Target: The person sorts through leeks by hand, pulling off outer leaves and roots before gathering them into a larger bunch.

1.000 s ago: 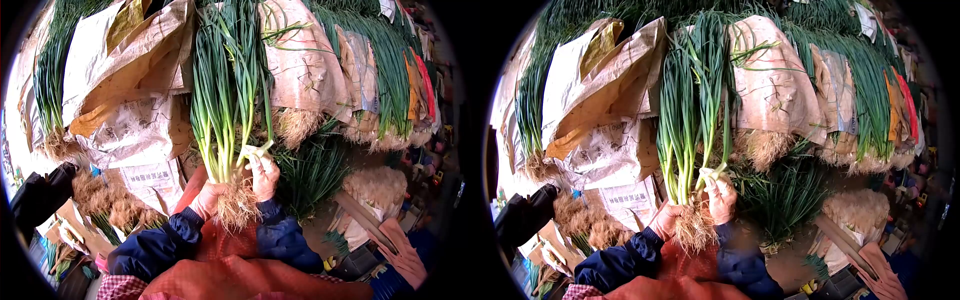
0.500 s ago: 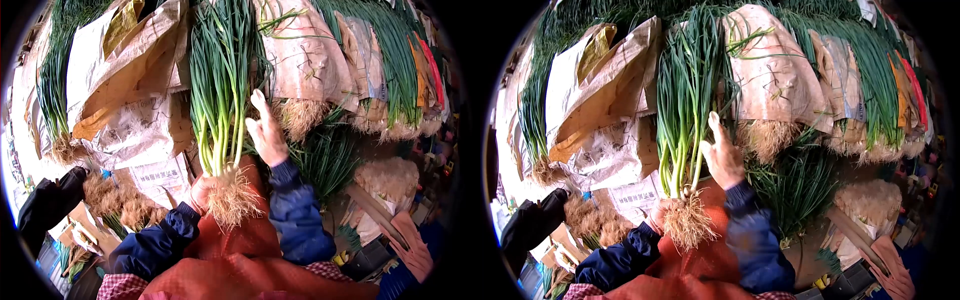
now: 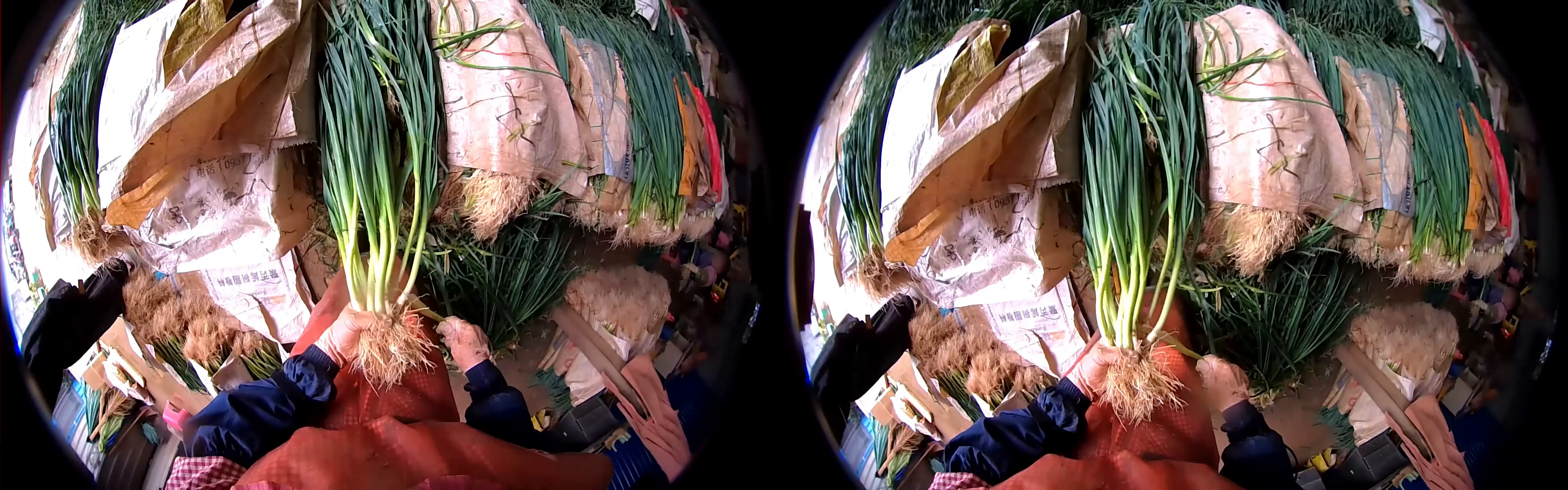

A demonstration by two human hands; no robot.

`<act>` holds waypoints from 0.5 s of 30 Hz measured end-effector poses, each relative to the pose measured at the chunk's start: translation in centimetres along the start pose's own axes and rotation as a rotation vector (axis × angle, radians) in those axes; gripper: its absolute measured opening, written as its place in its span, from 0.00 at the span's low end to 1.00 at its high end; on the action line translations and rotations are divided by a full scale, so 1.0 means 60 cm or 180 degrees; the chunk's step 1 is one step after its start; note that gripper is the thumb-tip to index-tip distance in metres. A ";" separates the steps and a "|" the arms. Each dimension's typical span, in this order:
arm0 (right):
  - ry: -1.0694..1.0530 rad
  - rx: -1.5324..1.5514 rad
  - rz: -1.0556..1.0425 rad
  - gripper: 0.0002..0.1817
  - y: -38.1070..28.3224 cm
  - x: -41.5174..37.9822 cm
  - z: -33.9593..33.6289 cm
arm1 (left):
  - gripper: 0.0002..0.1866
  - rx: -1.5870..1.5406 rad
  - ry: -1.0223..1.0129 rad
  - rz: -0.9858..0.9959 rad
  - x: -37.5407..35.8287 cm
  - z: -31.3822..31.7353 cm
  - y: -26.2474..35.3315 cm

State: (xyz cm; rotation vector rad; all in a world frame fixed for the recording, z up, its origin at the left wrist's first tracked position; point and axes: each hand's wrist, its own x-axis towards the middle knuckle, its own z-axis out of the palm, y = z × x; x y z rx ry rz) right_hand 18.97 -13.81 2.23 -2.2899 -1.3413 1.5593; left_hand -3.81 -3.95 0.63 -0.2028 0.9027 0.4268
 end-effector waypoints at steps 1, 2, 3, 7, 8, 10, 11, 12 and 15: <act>0.0006 -0.0287 -0.0044 0.11 -0.011 0.001 -0.006 | 0.14 -0.0106 0.0127 -0.0038 -0.004 0.001 -0.001; 0.0221 -0.0452 -0.0296 0.11 -0.011 -0.002 -0.003 | 0.16 -0.0205 -0.0134 -0.0242 -0.008 -0.003 0.011; 0.0186 -0.0470 -0.0410 0.10 -0.027 -0.009 -0.013 | 0.18 -0.0306 -0.0388 -0.0479 -0.018 -0.006 0.026; 0.0306 -0.0735 -0.0449 0.10 -0.035 -0.014 -0.028 | 0.33 -0.0088 -0.0761 -0.0485 -0.031 0.050 0.049; 0.0481 -0.0731 -0.0499 0.10 -0.034 -0.004 -0.037 | 0.40 0.0224 -0.0694 -0.0754 -0.046 0.062 0.062; 0.0666 -0.1333 -0.0438 0.11 -0.006 0.001 -0.043 | 0.34 0.0149 -0.0786 -0.0473 -0.069 0.056 0.075; -0.0199 -0.1482 0.0680 0.14 0.018 0.012 -0.055 | 0.33 0.0108 -0.0791 -0.0413 -0.084 0.053 0.086; 0.0103 -0.1255 0.0539 0.15 0.107 0.004 -0.044 | 0.33 0.0137 -0.0731 -0.0321 -0.103 0.046 0.104; -0.0863 -0.1964 0.1652 0.29 0.179 0.007 -0.050 | 0.31 0.0209 -0.0592 0.0143 -0.151 0.036 0.157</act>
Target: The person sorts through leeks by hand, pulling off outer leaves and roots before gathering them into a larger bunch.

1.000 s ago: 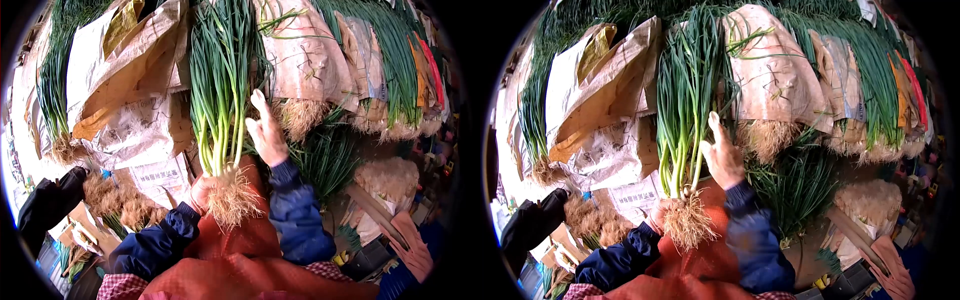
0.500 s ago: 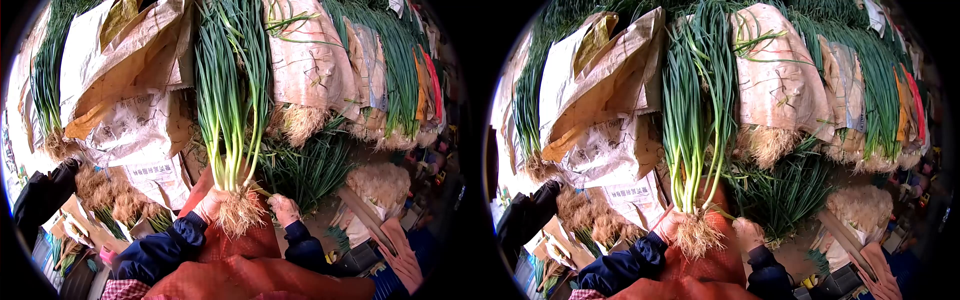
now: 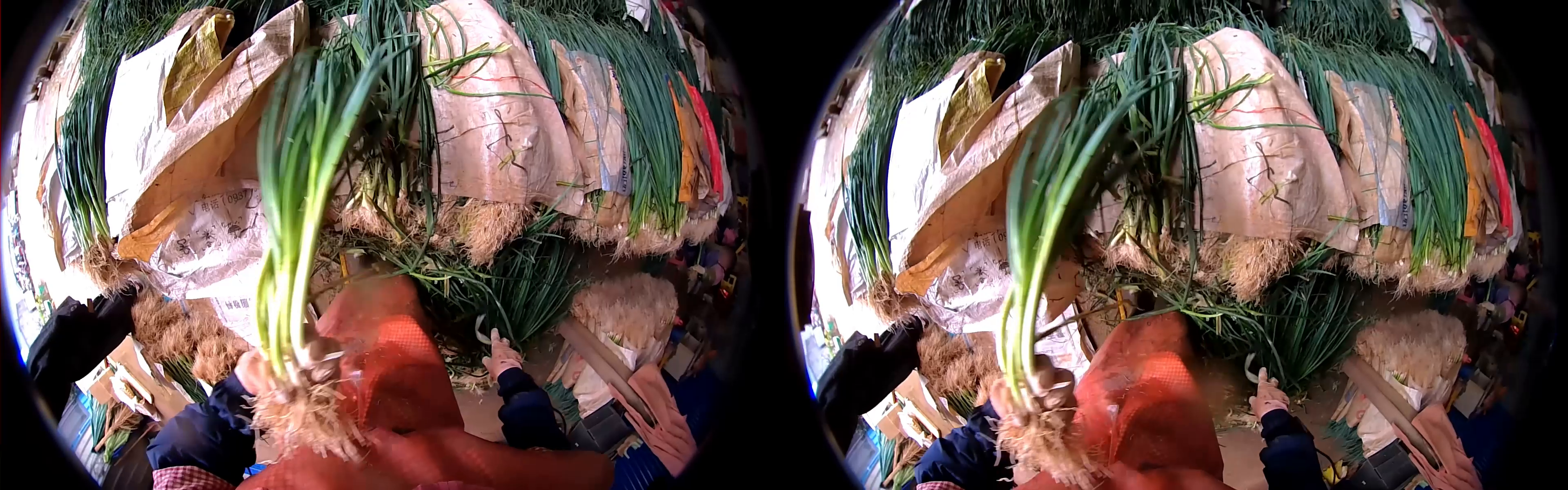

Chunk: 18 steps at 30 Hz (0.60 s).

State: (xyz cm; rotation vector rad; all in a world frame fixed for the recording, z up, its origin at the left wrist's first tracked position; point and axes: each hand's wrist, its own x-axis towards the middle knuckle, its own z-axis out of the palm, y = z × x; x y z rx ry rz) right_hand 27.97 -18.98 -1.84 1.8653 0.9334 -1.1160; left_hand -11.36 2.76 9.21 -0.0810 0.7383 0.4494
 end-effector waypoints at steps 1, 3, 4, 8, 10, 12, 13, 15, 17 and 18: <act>-0.0195 0.0238 -0.0373 0.32 -0.021 0.008 -0.037 | 0.31 0.0035 0.0076 0.0178 -0.017 0.004 0.017; 0.0018 0.1265 -0.1051 0.23 -0.115 0.023 -0.125 | 0.30 0.0156 0.0186 0.0572 -0.029 0.013 0.049; 0.0655 0.1765 -0.1502 0.18 -0.171 0.049 -0.143 | 0.29 0.0183 0.0230 0.0746 -0.028 0.016 0.060; 0.2637 0.2465 -0.1867 0.16 -0.389 0.195 -0.260 | 0.27 0.0227 0.0610 0.1186 0.010 0.016 0.072; 0.2596 0.2705 -0.0993 0.16 -0.469 0.258 -0.301 | 0.26 0.0122 0.0791 0.1227 0.045 0.009 0.055; 0.1140 0.3190 -0.0924 0.15 -0.475 0.260 -0.358 | 0.25 -0.0118 0.0977 0.1076 0.073 -0.002 0.028; 0.1218 0.3180 -0.1400 0.14 -0.473 0.256 -0.356 | 0.25 -0.0505 0.1115 0.0777 0.078 -0.012 0.014; 0.0780 0.3885 -0.1696 0.11 -0.438 0.215 -0.354 | 0.25 -0.0405 0.1175 0.0672 0.090 -0.025 -0.013; 0.0467 0.4767 -0.2146 0.09 -0.373 0.156 -0.375 | 0.25 -0.0411 0.1078 0.0530 0.105 0.005 -0.014; 0.0435 0.5022 -0.2422 0.09 -0.339 0.115 -0.383 | 0.25 -0.0421 0.0795 0.0608 0.109 0.023 -0.010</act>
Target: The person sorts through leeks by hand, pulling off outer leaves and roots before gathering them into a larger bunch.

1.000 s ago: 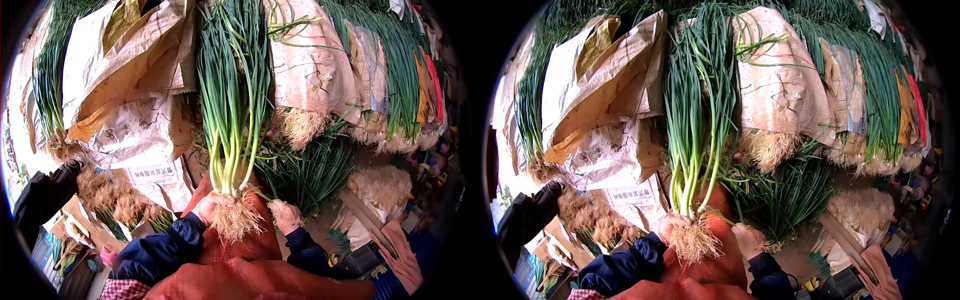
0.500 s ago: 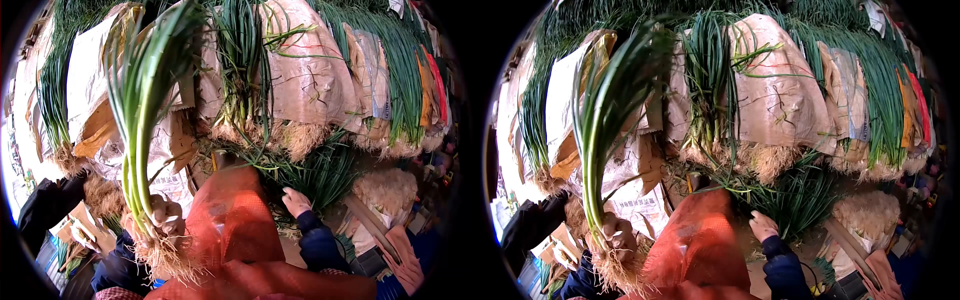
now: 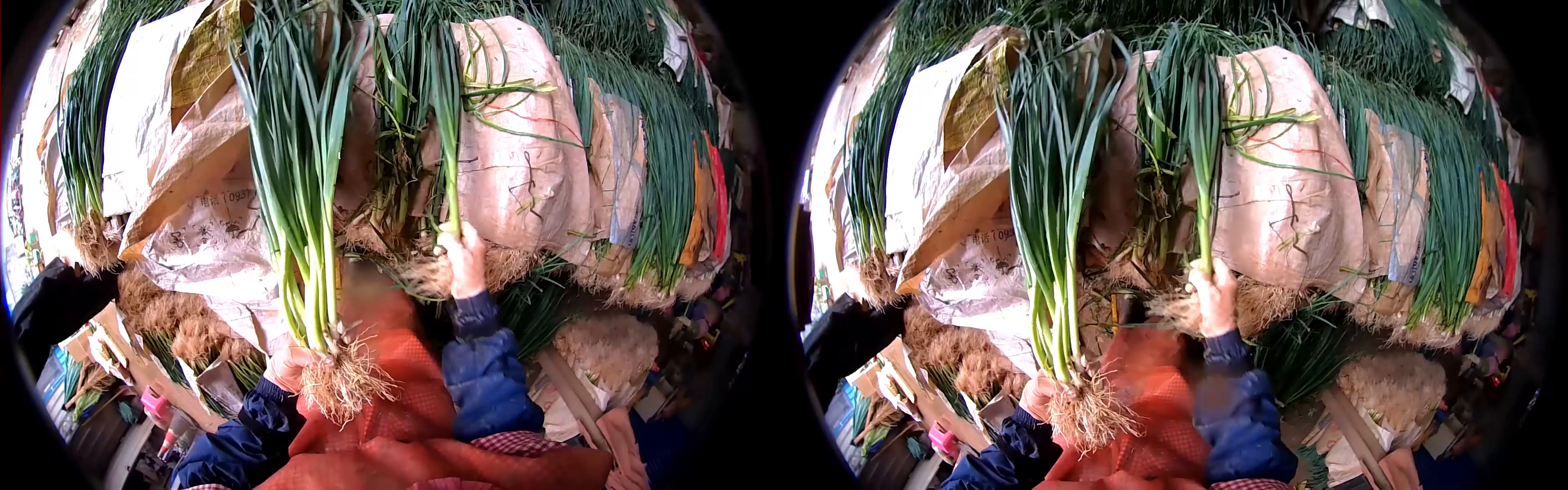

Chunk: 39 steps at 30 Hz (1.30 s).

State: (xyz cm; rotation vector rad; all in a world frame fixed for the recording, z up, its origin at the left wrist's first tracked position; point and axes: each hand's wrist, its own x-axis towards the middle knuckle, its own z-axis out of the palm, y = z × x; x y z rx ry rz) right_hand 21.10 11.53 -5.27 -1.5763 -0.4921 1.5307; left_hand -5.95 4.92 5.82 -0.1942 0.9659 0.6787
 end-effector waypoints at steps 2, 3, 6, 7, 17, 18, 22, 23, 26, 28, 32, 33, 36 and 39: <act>-0.0406 -0.0081 0.0156 0.10 -0.039 -0.065 -0.010 | 0.26 -0.0163 0.0008 -0.0344 -0.003 -0.026 -0.015; -0.0799 -0.0098 0.0379 0.13 -0.047 -0.096 -0.005 | 0.27 -0.0247 0.0049 -0.0328 0.001 -0.006 -0.017; -0.1877 0.0634 0.1028 0.18 -0.012 -0.148 0.035 | 0.26 -0.0185 -0.0390 -0.0575 0.030 0.000 -0.046; -0.1817 0.0755 0.0933 0.18 -0.020 -0.154 0.062 | 0.25 -0.0280 -0.0486 -0.0579 0.032 0.003 -0.052; -0.0108 -0.0745 -0.0277 0.08 0.066 -0.142 0.022 | 0.25 -0.0194 0.0158 -0.0779 0.063 0.016 -0.085; 0.0190 -0.0120 0.0303 0.09 0.023 -0.138 0.033 | 0.25 -0.0206 0.0059 -0.0851 0.067 0.005 -0.090; 0.0340 -0.1243 -0.0477 0.05 0.065 -0.064 0.038 | 0.26 0.0184 0.0064 -0.0822 0.061 0.013 -0.089; 0.0608 -0.1747 -0.0751 0.01 0.071 -0.074 0.041 | 0.26 0.0286 0.0234 -0.0767 0.059 0.016 -0.088; 0.0429 0.1007 -0.0436 0.03 0.081 -0.138 0.047 | 0.25 -0.0080 0.0147 -0.0913 0.063 0.016 -0.087; 0.0844 -0.0620 -0.0373 0.12 0.063 -0.109 0.037 | 0.23 -0.0035 0.0032 -0.0939 0.064 -0.001 -0.095; 0.0615 -0.2437 -0.0881 0.14 0.078 -0.074 0.061 | 0.28 0.0836 0.0070 -0.0722 0.062 -0.009 -0.094; 0.0638 -0.2452 -0.1115 0.13 0.075 -0.090 0.069 | 0.28 0.0901 0.0018 -0.0794 0.057 0.000 -0.086; 0.0486 -0.2475 -0.1112 0.12 0.071 -0.146 0.059 | 0.24 0.0697 0.0086 -0.0985 0.059 -0.001 -0.089; 0.0443 -0.1495 -0.1117 0.10 0.097 -0.233 0.039 | 0.20 -0.0139 -0.0114 -0.1073 0.058 -0.013 -0.084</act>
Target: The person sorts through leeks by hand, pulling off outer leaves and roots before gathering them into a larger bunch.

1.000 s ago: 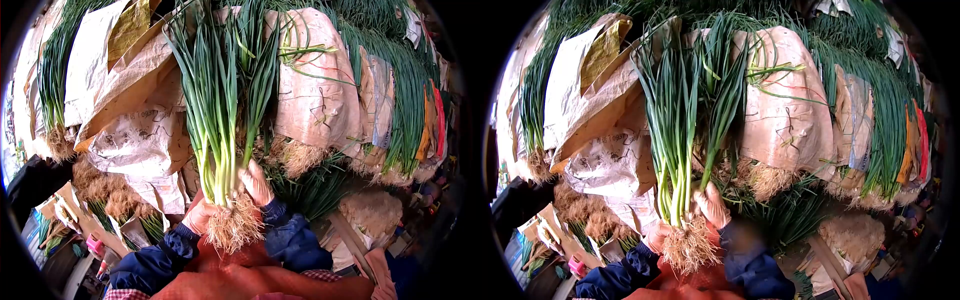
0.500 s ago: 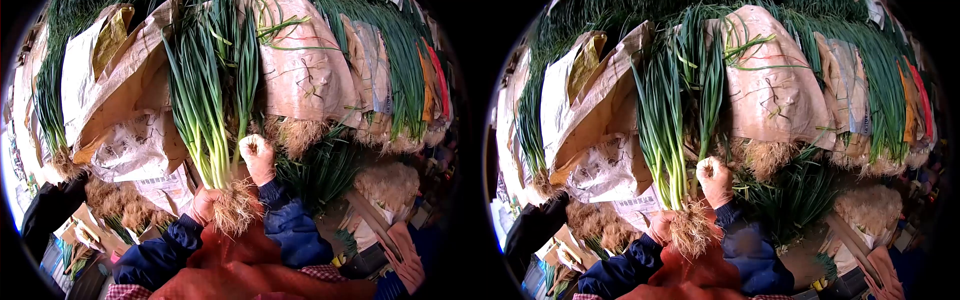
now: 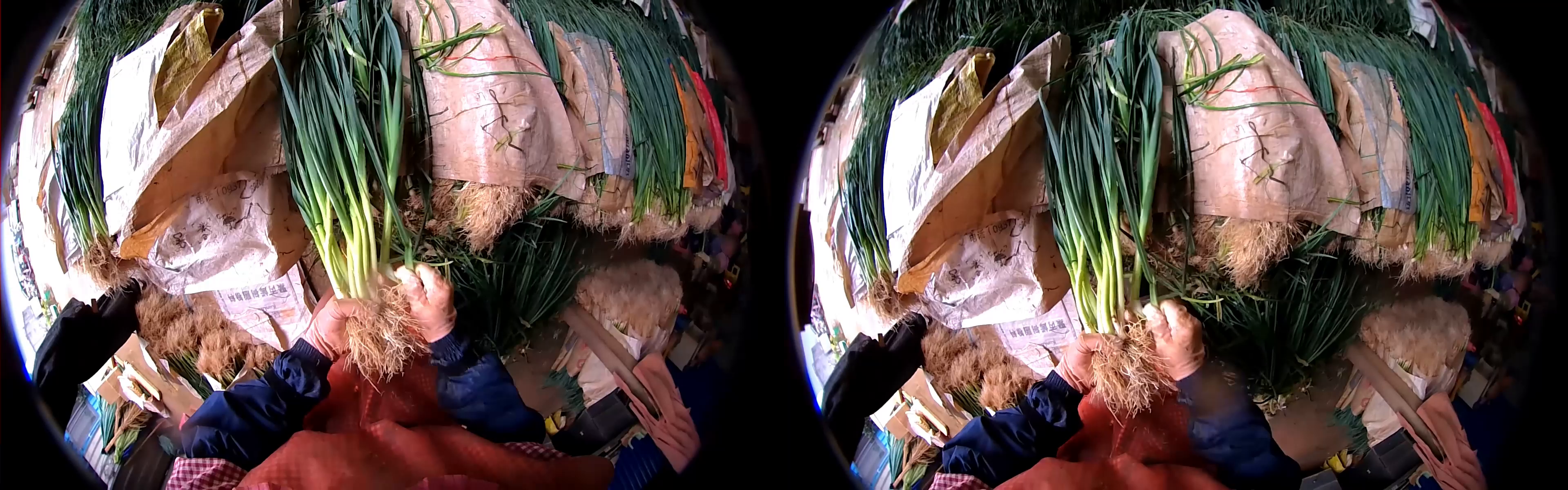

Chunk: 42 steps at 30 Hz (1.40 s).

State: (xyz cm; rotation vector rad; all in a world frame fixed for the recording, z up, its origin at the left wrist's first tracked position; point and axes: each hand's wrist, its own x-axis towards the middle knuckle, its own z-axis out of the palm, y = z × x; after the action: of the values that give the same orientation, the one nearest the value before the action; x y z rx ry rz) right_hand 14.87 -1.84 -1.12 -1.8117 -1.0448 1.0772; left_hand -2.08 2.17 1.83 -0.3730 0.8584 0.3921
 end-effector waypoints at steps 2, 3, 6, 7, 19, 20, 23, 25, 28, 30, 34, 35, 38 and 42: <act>0.0288 0.0308 0.0287 0.11 -0.058 -0.051 -0.043 | 0.20 -0.0095 0.0019 -0.0128 -0.001 -0.014 0.001; 0.0421 0.0672 0.0712 0.11 -0.079 -0.072 -0.061 | 0.21 -0.0133 0.0014 -0.0203 0.000 -0.018 0.000; 0.1511 0.1412 0.1178 0.09 -0.059 -0.109 -0.127 | 0.13 -0.0294 -0.0044 -0.0065 -0.010 -0.023 0.005; 0.1752 0.0982 0.1599 0.08 -0.050 -0.113 -0.163 | 0.12 -0.0409 -0.0147 -0.0130 -0.007 -0.052 0.009; -0.1144 -0.0049 -0.0255 0.09 0.012 -0.037 -0.028 | 0.20 0.0606 -0.0283 -0.0338 -0.052 -0.027 0.043; -0.1368 -0.0673 0.0036 0.10 0.024 -0.039 -0.042 | 0.22 0.0618 -0.0433 -0.0409 -0.049 -0.071 0.031; -0.1783 -0.2138 -0.0047 0.13 0.122 -0.022 -0.080 | 0.26 0.0979 -0.0325 0.0556 -0.109 0.072 0.054; -0.1655 -0.2672 -0.0028 0.21 0.115 0.032 -0.084 | 0.26 0.0929 -0.0203 0.0709 -0.143 0.062 0.070; -0.1209 -0.1139 0.0115 0.21 0.085 0.180 -0.006 | 0.27 0.0823 0.0073 0.0808 -0.154 0.024 0.077; -0.0833 -0.1291 0.0892 0.24 0.086 0.274 0.079 | 0.27 0.0760 0.0217 0.0839 -0.139 0.002 0.073; -0.0291 -0.1410 0.0072 0.17 0.113 0.307 0.119 | 0.28 0.0646 0.0326 0.0880 -0.103 -0.013 0.052; -0.0180 -0.1531 -0.0350 0.15 0.117 0.305 0.106 | 0.28 0.0591 0.0325 0.0891 -0.096 -0.015 0.045; -0.0509 0.1604 0.1262 0.05 0.028 0.268 -0.020 | 0.28 0.0261 0.0312 0.0785 -0.081 -0.029 0.035; 0.0082 0.2912 0.1729 0.09 0.026 0.238 -0.099 | 0.28 0.0047 0.0288 0.0684 -0.062 -0.030 0.030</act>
State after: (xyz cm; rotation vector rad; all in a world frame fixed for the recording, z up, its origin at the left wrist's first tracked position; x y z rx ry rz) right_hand 25.10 9.34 -4.51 -1.3243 0.0474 1.5089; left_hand -6.31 2.20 3.42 -0.2872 0.9931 0.5709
